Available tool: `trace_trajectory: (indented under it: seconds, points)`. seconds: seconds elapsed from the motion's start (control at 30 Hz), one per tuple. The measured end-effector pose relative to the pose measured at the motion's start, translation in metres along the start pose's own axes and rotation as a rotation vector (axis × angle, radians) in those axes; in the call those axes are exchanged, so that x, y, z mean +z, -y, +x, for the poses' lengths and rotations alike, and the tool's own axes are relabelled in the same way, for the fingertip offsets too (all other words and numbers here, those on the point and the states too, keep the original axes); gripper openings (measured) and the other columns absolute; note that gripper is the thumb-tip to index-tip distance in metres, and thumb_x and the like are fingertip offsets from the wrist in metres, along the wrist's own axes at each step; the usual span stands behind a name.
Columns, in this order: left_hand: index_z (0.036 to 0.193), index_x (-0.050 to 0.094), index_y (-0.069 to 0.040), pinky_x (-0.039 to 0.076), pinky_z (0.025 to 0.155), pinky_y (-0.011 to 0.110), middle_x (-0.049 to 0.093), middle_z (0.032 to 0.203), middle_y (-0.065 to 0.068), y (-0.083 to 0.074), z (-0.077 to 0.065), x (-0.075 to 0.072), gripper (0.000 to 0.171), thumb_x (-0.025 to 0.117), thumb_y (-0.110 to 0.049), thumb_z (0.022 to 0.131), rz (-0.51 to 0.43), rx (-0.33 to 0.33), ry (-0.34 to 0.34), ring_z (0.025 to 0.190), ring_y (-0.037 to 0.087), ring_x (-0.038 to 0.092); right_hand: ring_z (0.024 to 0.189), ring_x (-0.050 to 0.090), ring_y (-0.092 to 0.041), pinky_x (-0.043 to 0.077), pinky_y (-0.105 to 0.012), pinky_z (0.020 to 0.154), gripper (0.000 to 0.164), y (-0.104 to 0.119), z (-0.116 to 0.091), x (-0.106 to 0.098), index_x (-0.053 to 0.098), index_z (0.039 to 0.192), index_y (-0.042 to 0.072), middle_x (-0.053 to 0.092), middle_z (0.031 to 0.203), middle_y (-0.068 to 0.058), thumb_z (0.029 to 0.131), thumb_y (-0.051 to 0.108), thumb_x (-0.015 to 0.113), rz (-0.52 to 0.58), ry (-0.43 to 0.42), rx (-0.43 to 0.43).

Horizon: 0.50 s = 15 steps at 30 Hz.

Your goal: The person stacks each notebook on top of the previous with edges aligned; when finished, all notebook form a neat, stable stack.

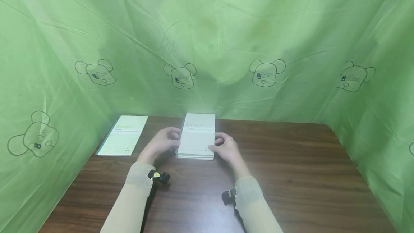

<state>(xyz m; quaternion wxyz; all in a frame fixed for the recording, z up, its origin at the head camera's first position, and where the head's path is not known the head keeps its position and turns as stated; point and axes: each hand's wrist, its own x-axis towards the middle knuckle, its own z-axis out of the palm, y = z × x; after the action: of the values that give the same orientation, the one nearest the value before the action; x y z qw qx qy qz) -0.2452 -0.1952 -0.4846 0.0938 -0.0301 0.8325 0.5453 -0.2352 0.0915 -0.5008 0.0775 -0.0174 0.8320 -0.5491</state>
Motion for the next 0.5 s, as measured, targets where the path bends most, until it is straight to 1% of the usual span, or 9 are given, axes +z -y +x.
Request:
trace_trajectory:
  seconds: [0.07,0.2,0.33,0.5]
  points:
    - [0.14,0.065,0.0,0.056,0.063,0.034,0.065,0.112,0.014,0.0007,0.0,-0.0003,0.051,0.078,0.005,0.091,0.004,-0.004,0.001,0.074,0.026,0.065,0.102,0.064,-0.027,0.052,-0.033,0.082,0.059,-0.0017,0.0004,-0.0003,0.066,0.147,0.005,0.069,0.118,-0.017,0.092,0.013,0.086,-0.011,0.001,-0.004]
    - [0.138,0.064,0.003,0.058,0.064,0.035,0.065,0.111,0.018,0.0034,0.0005,-0.0004,0.052,0.079,0.007,0.089,-0.01,0.009,0.01,0.074,0.024,0.065,0.098,0.067,-0.026,0.054,-0.031,0.079,0.059,-0.0045,0.0012,0.0016,0.065,0.148,0.005,0.069,0.122,-0.018,0.093,0.011,0.085,0.009,0.005,-0.001]
    - [0.138,0.063,0.005,0.059,0.066,0.035,0.064,0.115,0.021,0.006,0.0018,-0.0007,0.052,0.077,0.011,0.088,-0.03,0.026,0.012,0.075,0.022,0.063,0.096,0.069,-0.022,0.055,-0.028,0.076,0.06,-0.0059,0.0021,0.0046,0.064,0.148,0.003,0.072,0.121,-0.018,0.093,0.01,0.085,0.03,0.01,-0.01]
    - [0.139,0.062,0.005,0.061,0.067,0.037,0.064,0.117,0.021,0.0047,0.0012,-0.0011,0.052,0.076,0.011,0.089,-0.028,0.031,0.015,0.076,0.023,0.064,0.095,0.069,-0.022,0.054,-0.029,0.078,0.059,-0.0048,0.0009,0.0052,0.065,0.147,0.002,0.072,0.12,-0.018,0.092,0.009,0.085,0.042,0.002,-0.012]
